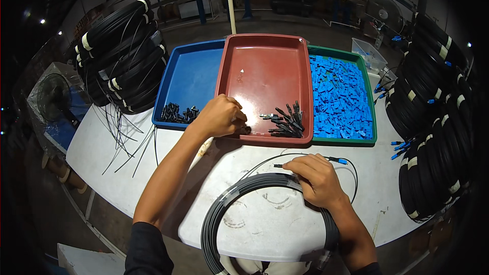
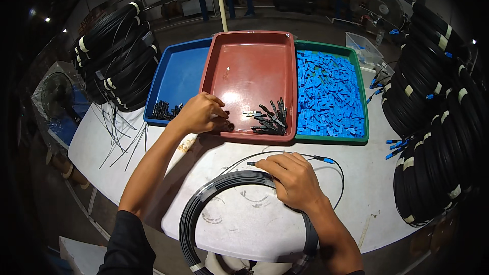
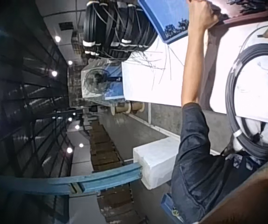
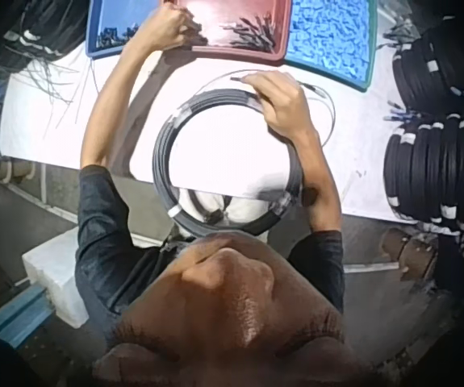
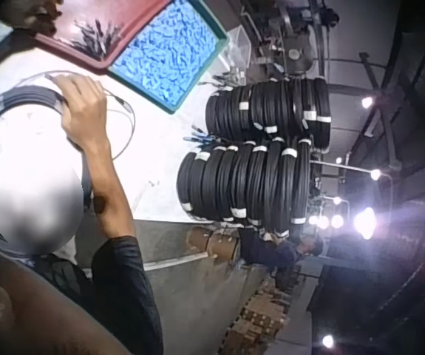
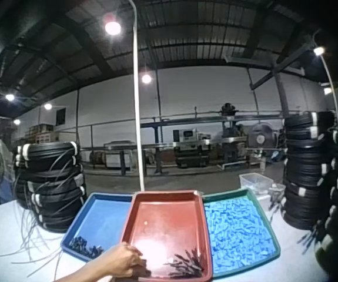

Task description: The person stacks coiled cables on the work table, places a new coiled cable in front of them, and attaches plastic connector parts onto the cable ends by hand.

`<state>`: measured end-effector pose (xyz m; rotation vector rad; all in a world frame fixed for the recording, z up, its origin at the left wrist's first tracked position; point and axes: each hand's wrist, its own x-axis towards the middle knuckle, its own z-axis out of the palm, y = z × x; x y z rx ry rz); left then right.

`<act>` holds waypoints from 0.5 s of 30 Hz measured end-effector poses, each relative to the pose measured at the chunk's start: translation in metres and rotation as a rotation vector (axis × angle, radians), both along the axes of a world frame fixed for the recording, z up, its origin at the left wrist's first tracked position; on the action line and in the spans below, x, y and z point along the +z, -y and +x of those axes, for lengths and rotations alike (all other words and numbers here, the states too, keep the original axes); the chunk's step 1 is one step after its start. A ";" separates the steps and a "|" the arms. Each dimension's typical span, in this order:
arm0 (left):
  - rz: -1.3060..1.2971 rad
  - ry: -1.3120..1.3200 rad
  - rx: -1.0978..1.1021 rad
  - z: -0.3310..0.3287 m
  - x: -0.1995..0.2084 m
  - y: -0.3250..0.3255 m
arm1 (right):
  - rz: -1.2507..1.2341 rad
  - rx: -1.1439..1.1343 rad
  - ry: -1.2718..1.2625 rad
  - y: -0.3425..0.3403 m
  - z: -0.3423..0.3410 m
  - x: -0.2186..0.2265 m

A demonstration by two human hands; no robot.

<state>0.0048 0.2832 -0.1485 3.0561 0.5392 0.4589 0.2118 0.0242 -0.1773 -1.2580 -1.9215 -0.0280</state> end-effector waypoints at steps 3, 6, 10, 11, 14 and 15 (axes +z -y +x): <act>0.062 -0.036 -0.059 0.010 -0.011 -0.011 | 0.008 0.000 -0.009 -0.001 -0.003 0.002; 0.108 -0.071 -0.050 0.017 0.000 -0.016 | 0.015 -0.011 -0.006 0.000 -0.002 0.003; 0.108 -0.057 -0.048 0.012 0.001 -0.028 | -0.036 -0.026 0.002 0.000 -0.004 0.004; 0.065 -0.077 -0.093 0.013 0.000 -0.028 | -0.021 -0.026 -0.012 -0.001 -0.003 0.002; 0.051 -0.077 -0.179 0.019 -0.004 -0.023 | -0.002 -0.049 -0.012 -0.002 -0.003 0.000; 0.087 -0.060 -0.214 0.022 -0.005 -0.021 | 0.003 -0.052 -0.005 -0.002 -0.002 0.000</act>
